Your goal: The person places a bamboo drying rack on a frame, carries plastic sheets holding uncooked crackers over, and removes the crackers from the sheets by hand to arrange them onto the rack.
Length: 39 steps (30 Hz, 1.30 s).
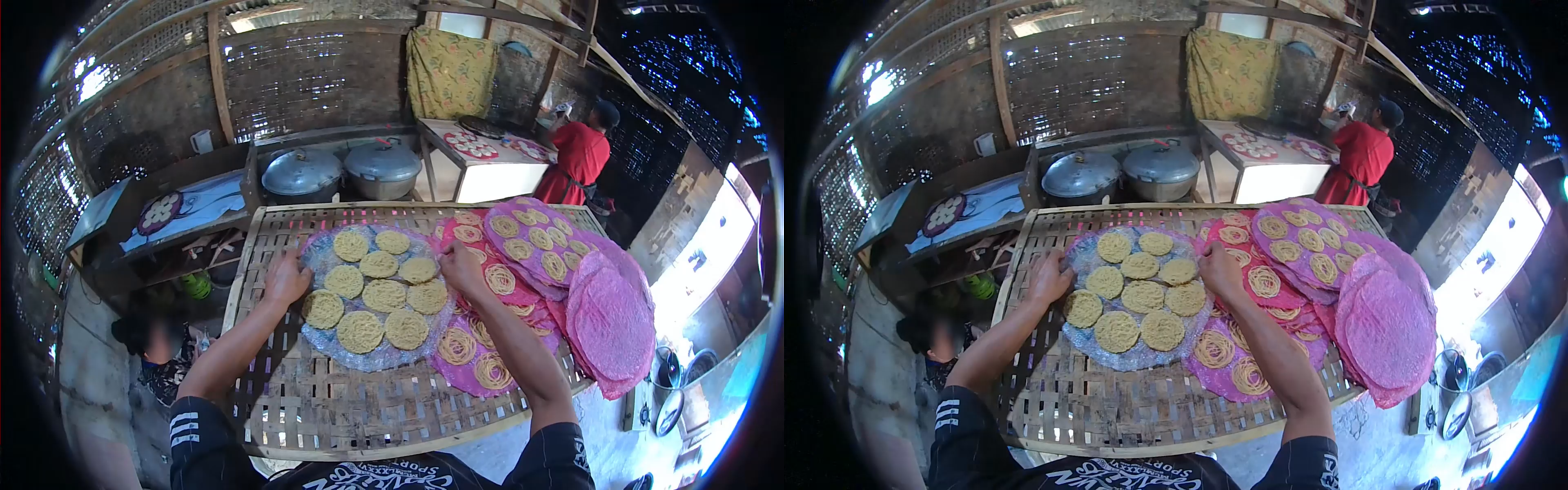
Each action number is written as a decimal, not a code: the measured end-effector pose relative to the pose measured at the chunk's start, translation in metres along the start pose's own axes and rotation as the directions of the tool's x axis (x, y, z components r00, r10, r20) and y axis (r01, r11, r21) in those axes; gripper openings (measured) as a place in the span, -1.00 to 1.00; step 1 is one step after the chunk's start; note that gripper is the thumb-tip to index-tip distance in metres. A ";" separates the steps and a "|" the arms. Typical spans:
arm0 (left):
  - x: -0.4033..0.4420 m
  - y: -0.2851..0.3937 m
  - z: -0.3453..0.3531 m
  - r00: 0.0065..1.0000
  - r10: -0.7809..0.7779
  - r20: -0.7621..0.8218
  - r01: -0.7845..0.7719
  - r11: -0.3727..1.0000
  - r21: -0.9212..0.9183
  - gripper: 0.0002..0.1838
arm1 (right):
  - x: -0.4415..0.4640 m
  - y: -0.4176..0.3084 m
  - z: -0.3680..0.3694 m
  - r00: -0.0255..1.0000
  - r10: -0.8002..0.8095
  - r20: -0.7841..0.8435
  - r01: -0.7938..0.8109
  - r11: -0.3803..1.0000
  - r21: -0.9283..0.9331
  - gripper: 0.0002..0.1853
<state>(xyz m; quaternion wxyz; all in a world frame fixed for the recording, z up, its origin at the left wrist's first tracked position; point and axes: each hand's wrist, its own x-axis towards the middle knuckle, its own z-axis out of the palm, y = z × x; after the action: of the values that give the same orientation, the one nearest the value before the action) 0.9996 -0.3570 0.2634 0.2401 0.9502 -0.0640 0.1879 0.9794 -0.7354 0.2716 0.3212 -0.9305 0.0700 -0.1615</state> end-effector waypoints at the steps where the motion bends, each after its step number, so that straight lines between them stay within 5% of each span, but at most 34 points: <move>1: 0.004 -0.001 -0.002 1.000 -0.022 -0.008 0.022 1.000 -0.013 -0.56 | 0.001 0.004 0.000 1.000 0.006 0.017 -0.006 1.000 -0.006 -0.66; 5: 0.022 0.002 -0.011 0.954 -0.169 0.247 0.152 0.985 0.085 -0.45 | 0.002 -0.002 -0.008 0.977 0.112 0.180 -0.107 0.994 -0.034 -0.61; 11: 0.015 0.023 -0.002 0.990 -0.139 -0.030 0.142 0.977 0.157 -0.41 | -0.012 0.002 -0.008 0.983 0.141 0.118 -0.145 0.989 0.021 -0.61; 16: 0.030 0.020 0.005 0.968 -0.229 0.101 0.215 0.967 0.138 -0.44 | -0.033 -0.016 -0.027 0.944 0.274 0.187 -0.289 0.955 0.063 -0.60; 23: 0.034 0.032 -0.016 0.917 -0.352 0.188 0.335 0.935 0.119 -0.42 | -0.021 0.029 -0.007 0.985 0.090 0.145 -0.114 0.978 0.172 -0.68; 27: 0.052 0.017 0.009 0.911 -0.331 0.245 0.294 0.940 0.175 -0.49 | -0.038 0.003 -0.020 0.971 0.145 0.191 -0.188 0.954 0.233 -0.69; 32: 0.048 0.008 0.019 0.956 -0.240 0.167 0.246 0.969 -0.017 -0.52 | -0.055 -0.014 -0.027 0.959 0.204 0.195 -0.249 0.936 0.248 -0.64; 34: 0.053 -0.011 0.034 0.984 -0.157 0.079 0.164 0.981 -0.102 -0.48 | -0.040 0.011 -0.002 0.991 0.113 0.071 -0.113 0.994 -0.007 -0.66; 36: 0.062 -0.035 0.052 0.979 -0.202 0.023 0.203 0.963 -0.179 -0.40 | -0.044 0.007 0.000 0.992 0.098 0.084 -0.103 0.993 0.055 -0.63; 39: 0.082 -0.036 0.044 0.868 -0.343 0.357 0.410 0.903 -0.128 -0.35 | -0.058 -0.014 -0.002 0.993 0.078 -0.087 -0.078 0.997 0.001 -0.66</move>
<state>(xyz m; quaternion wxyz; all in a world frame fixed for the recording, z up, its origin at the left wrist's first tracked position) 1.0973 -0.3488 0.2442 0.3525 0.9330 0.0660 -0.0301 0.9247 -0.7120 0.2672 0.3228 -0.9195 0.1205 -0.1892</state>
